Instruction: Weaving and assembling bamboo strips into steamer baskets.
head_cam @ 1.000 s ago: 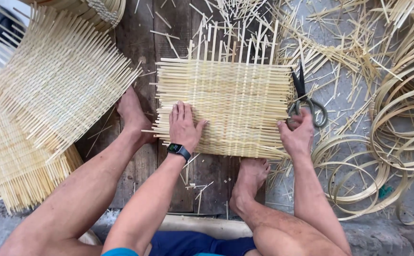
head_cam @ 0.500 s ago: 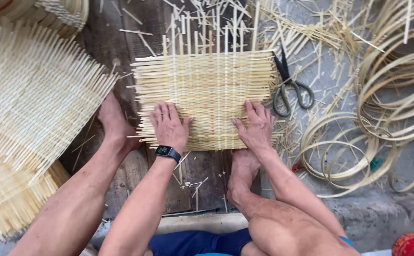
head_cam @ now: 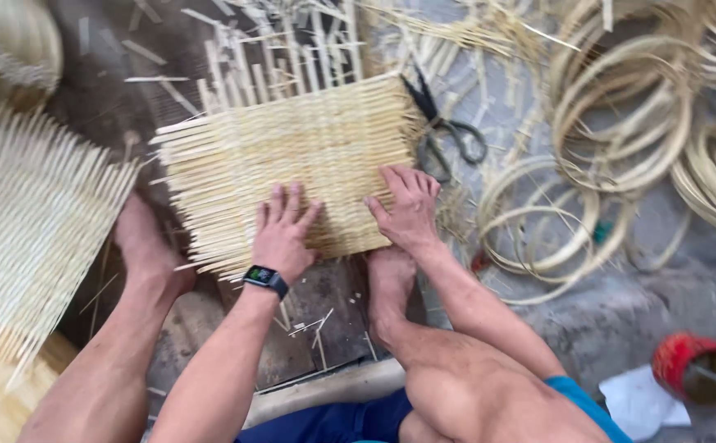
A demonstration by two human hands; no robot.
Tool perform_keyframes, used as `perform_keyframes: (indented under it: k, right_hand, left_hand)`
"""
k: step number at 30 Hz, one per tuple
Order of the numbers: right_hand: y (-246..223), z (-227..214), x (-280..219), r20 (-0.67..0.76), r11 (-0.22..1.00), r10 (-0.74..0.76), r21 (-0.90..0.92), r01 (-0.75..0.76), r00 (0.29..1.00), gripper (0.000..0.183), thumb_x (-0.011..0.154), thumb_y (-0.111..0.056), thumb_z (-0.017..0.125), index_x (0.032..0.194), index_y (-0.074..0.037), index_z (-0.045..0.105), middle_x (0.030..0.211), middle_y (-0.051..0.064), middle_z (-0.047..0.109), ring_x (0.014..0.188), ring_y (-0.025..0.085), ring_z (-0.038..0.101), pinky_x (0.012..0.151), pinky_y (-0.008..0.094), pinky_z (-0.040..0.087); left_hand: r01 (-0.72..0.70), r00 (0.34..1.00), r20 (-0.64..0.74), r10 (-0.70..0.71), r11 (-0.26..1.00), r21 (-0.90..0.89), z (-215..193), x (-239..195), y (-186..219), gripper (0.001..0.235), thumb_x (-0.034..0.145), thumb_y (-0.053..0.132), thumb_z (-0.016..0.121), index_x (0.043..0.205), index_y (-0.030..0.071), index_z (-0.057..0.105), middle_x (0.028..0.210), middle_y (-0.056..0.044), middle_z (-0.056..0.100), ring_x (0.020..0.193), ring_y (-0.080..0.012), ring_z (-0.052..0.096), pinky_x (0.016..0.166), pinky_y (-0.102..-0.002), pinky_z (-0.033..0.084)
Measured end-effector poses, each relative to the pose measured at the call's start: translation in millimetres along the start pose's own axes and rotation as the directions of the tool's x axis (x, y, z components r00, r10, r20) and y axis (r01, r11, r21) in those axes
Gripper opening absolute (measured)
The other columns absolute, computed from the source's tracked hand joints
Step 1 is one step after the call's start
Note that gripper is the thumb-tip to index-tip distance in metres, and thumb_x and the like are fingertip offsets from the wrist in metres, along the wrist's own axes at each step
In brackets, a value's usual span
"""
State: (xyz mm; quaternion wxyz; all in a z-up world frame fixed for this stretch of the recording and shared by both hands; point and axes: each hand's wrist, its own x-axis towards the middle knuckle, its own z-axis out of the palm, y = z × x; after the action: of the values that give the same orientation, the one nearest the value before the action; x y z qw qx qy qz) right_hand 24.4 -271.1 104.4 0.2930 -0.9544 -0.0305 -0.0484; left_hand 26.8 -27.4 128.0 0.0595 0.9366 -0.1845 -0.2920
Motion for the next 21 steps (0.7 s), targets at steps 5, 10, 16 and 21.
perform_keyframes:
  k: [5,10,16,21]
  right_hand:
    - [108.3,-52.3,-37.2,-0.246,0.924,0.334,-0.105,-0.367,0.91,0.034,0.093,-0.027,0.076,0.122,-0.01,0.07,0.123,0.009,0.066,0.12,0.026,0.057,0.109,0.046,0.037]
    - [221.3,-111.7,-76.4,-0.452,0.596,0.679,-0.122,-0.794,0.579,0.033,0.09,-0.02,0.072,0.12,-0.008,0.066,0.122,0.009,0.057,0.114,0.026,0.056,0.109,0.047,0.035]
    - [297.2,-138.5,-67.9,-0.167,0.544,0.676,-0.542,-0.64,0.717,0.036,0.08,-0.023,0.077,0.113,-0.011,0.071,0.132,0.014,0.052,0.125,0.036,0.046,0.109,0.058,0.027]
    - [273.6,-168.6,-48.9,-0.105,0.711,0.117,-0.685,-0.157,0.988,0.017,0.105,-0.028,0.067,0.116,-0.017,0.072,0.1,0.005,0.073,0.096,0.02,0.068,0.115,0.053,0.042]
  left_hand:
    - [-0.012,1.0,-0.019,0.012,1.0,0.012,-4.3,6.6,-3.0,0.1,0.068,0.043,0.088,0.156,0.034,0.04,0.169,-0.009,0.018,0.155,-0.0358,0.012,0.124,-0.054,0.015]
    - [-0.005,0.999,0.051,0.003,0.999,0.05,-7.1,1.6,2.8,0.11,0.063,0.053,0.089,0.156,0.035,0.033,0.169,-0.01,0.011,0.155,-0.0355,0.01,0.124,-0.054,0.014]
    - [0.033,0.999,0.022,-0.036,0.994,0.103,1.6,5.1,-1.7,0.107,0.067,0.051,0.088,0.156,0.037,0.031,0.17,-0.009,0.012,0.156,-0.0347,0.011,0.126,-0.053,0.015]
    - [0.035,0.997,0.068,-0.04,0.997,0.073,-27.0,2.0,4.6,0.109,0.065,0.052,0.088,0.157,0.035,0.032,0.169,-0.008,0.012,0.156,-0.0359,0.011,0.124,-0.052,0.015]
